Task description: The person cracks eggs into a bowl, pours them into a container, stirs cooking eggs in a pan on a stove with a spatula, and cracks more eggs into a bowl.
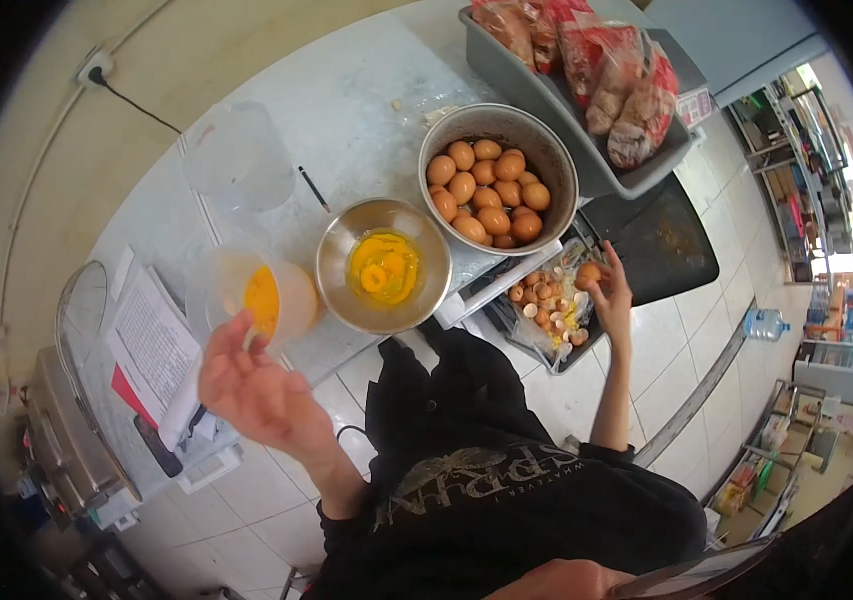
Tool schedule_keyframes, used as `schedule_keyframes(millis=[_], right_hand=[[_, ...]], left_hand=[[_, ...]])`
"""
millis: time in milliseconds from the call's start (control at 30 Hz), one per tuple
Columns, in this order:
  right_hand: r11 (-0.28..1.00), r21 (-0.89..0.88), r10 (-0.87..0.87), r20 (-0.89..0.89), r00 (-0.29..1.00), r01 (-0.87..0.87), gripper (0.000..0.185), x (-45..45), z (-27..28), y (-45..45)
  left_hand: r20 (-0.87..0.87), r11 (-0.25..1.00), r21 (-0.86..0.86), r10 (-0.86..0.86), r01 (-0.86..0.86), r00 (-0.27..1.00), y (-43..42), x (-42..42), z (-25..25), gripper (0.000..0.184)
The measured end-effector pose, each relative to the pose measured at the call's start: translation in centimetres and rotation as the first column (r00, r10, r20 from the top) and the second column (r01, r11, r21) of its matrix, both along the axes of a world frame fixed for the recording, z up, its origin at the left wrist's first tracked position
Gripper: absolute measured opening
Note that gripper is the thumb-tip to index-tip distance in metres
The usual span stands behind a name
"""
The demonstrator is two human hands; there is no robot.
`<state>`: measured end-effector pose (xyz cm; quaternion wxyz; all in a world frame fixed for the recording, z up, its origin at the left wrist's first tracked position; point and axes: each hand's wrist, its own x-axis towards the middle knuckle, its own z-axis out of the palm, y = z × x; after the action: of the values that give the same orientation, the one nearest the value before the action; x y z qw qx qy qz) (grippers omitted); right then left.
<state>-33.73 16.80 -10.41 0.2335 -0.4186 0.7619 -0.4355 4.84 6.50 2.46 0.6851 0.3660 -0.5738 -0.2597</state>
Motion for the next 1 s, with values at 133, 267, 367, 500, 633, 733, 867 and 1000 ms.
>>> schedule_keyframes(millis=[133, 267, 367, 500, 633, 733, 867, 1000], right_hand=[[0.992, 0.123, -0.027, -0.048, 0.998, 0.033, 0.058, 6.0, -2.4, 1.3], [0.919, 0.249, 0.079, 0.643, 0.762, -0.306, 0.049, 17.8, -0.5, -3.6], [0.923, 0.19, -0.005, 0.876, 0.483, -0.335, 0.043, 20.2, -7.7, -7.7], [0.938, 0.209, -0.014, 0.818, 0.575, -0.275, 0.026, 21.0, -5.6, -6.6], [0.904, 0.283, 0.014, 0.73, 0.683, -0.321, 0.026, 17.8, -3.2, -3.7], [0.857, 0.428, 0.046, 0.493, 0.869, -0.288, 0.029, 14.5, -0.7, -2.7], [0.807, 0.411, 0.174, 0.519, 0.837, -0.423, 0.036, 16.6, 12.0, -5.1], [0.9, 0.149, 0.282, 0.519, 0.807, -0.411, 0.034, 19.7, 16.4, -9.0]], left_hand=[[-0.12, 0.984, 0.044, 0.178, -0.174, 0.977, 1.7, 3.3, 1.4, 0.054], [-0.254, 0.967, -0.076, 0.218, -0.244, 0.942, 2.8, 6.5, 1.2, 0.047], [-0.361, 0.961, -0.036, 0.243, -0.274, 0.9, 4.4, 7.9, 0.9, 0.039], [-0.286, 0.907, -0.033, 0.395, -0.421, 0.873, 6.8, 12.1, -0.5, 0.028], [-0.35, 0.829, 0.131, 0.552, -0.544, 0.757, 7.1, 15.7, -1.3, 0.026], [-0.308, 0.798, 0.194, 0.602, -0.571, 0.737, 6.4, 16.9, -1.5, 0.024], [-0.234, 0.846, 0.27, 0.52, -0.459, 0.821, 3.9, 16.3, -1.9, 0.032], [-0.168, 0.935, 0.248, 0.297, -0.252, 0.94, 0.8, 14.4, -2.6, 0.033]])
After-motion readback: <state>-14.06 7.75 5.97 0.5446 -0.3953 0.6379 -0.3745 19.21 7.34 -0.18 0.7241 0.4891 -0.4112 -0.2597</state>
